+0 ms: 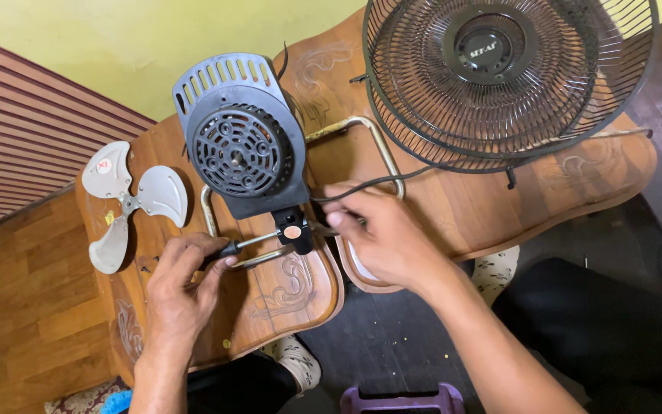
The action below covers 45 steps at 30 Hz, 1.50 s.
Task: The person disassembles a fan motor by removing screws with a screwdriver, detaches the motor housing, and reassembles the components. The person handles the motor, fan blades, and screws on a wooden table.
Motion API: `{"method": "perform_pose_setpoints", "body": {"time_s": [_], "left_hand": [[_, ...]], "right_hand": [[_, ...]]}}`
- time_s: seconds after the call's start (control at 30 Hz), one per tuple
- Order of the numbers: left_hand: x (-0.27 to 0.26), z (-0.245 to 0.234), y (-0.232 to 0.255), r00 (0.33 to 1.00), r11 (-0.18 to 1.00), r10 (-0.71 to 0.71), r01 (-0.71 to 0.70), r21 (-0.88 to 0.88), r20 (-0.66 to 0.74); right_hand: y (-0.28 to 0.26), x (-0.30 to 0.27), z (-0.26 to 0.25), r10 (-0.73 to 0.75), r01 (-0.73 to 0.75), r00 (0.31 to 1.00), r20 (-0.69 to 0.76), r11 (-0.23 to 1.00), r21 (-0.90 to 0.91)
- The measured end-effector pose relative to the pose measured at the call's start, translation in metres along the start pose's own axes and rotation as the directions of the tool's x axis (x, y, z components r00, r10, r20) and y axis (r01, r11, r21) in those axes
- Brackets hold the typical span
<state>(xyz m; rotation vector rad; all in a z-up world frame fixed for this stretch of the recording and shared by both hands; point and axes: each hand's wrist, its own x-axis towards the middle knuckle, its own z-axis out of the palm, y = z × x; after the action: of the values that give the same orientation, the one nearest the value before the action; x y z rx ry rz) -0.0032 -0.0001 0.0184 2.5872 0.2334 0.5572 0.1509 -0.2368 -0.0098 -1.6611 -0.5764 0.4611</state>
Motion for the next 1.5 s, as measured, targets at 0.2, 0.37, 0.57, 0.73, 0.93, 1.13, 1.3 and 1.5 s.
{"method": "perform_pose_setpoints", "body": {"time_s": [0.2,0.37,0.57,0.73,0.93,1.13,1.3,1.5], "left_hand": [[0.001,-0.007,0.011,0.999,0.999,-0.047,0.047,-0.028,0.004],[0.0,-0.02,0.013,1.0,1.0,0.026,-0.026,-0.014,-0.013],[-0.007,-0.025,0.004,0.994,0.992,0.086,-0.079,0.102,-0.069],[-0.013,-0.021,-0.01,0.987,0.991,0.117,-0.11,0.071,-0.11],[-0.028,-0.013,-0.027,0.984,0.993,0.113,-0.106,0.059,-0.139],[-0.029,-0.003,-0.029,0.98,0.994,0.083,-0.07,0.081,-0.183],[-0.025,-0.006,-0.029,0.995,1.0,0.028,-0.027,0.006,-0.091],[-0.026,-0.014,-0.037,0.985,0.986,0.094,-0.112,-0.121,-0.147]], "right_hand": [[0.014,0.016,0.028,0.192,-0.214,0.975,0.113,0.95,0.229],[0.02,0.022,0.043,0.181,-0.2,0.979,0.089,0.93,0.31],[0.019,0.03,0.031,0.216,-0.221,0.97,0.11,0.975,0.038],[0.009,0.031,0.026,0.234,-0.228,0.97,0.074,0.971,-0.074],[0.0,0.027,0.023,0.15,-0.125,0.985,0.081,0.959,-0.253],[-0.006,0.026,0.026,0.238,-0.216,0.969,0.068,0.948,-0.235],[-0.01,0.027,0.027,0.22,-0.181,0.971,0.093,0.932,-0.314],[-0.011,0.028,0.027,0.261,-0.234,0.963,0.067,0.933,-0.272]]}}
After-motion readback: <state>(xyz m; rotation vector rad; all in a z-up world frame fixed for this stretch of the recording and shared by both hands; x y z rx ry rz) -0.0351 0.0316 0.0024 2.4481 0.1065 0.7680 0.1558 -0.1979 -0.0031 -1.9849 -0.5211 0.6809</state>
